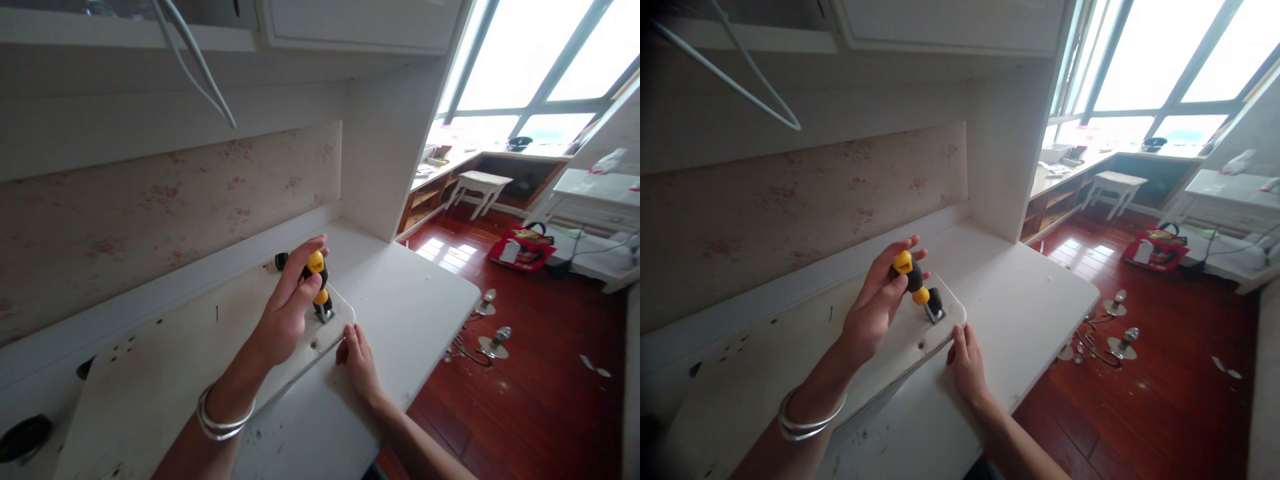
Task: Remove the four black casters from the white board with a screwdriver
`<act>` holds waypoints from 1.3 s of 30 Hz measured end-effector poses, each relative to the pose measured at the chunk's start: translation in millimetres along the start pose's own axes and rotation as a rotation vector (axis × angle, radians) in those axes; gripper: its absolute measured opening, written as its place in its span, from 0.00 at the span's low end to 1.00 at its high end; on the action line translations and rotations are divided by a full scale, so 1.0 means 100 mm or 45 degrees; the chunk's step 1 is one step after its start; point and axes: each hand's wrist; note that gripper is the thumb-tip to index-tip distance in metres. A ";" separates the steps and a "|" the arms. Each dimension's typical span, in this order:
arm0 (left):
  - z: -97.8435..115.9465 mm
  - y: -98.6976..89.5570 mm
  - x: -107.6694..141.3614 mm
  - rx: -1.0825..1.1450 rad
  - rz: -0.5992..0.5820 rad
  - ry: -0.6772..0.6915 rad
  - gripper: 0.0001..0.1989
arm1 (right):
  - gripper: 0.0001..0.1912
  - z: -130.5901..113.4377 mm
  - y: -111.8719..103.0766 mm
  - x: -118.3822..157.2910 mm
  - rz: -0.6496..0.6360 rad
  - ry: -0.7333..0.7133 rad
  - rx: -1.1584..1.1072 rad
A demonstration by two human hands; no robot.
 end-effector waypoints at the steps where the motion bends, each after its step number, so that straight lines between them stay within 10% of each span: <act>1: 0.03 -0.03 0.00 0.017 -0.056 -0.028 0.20 | 0.20 0.00 0.00 0.00 0.001 0.004 -0.003; 6: 0.16 -0.20 -0.05 -0.093 -0.182 -0.092 0.19 | 0.21 0.01 -0.01 0.00 0.001 -0.003 0.016; 13: 0.04 -0.07 -0.06 -0.695 0.386 0.235 0.16 | 0.21 0.06 0.00 -0.01 0.002 -0.010 0.023; 23: 0.20 -0.10 -0.02 -0.617 -0.215 0.212 0.27 | 0.21 0.06 0.00 0.00 0.012 -0.014 0.017; 28: 0.27 -0.15 -0.04 -0.553 -0.136 0.157 0.18 | 0.21 0.08 0.00 -0.01 0.010 0.000 0.031; 34: 0.18 -0.06 -0.04 -0.737 0.320 0.226 0.15 | 0.21 0.09 0.00 -0.01 0.008 -0.025 0.040; 39: 0.14 -0.06 -0.04 -0.748 0.108 0.287 0.17 | 0.21 0.09 0.00 -0.01 0.005 -0.019 0.041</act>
Point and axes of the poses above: each hand's wrist, its own x-axis away from the middle knuckle, its own y-axis out of the palm, z = x × y, and after that the axes turned 7 degrees about x, right-handed
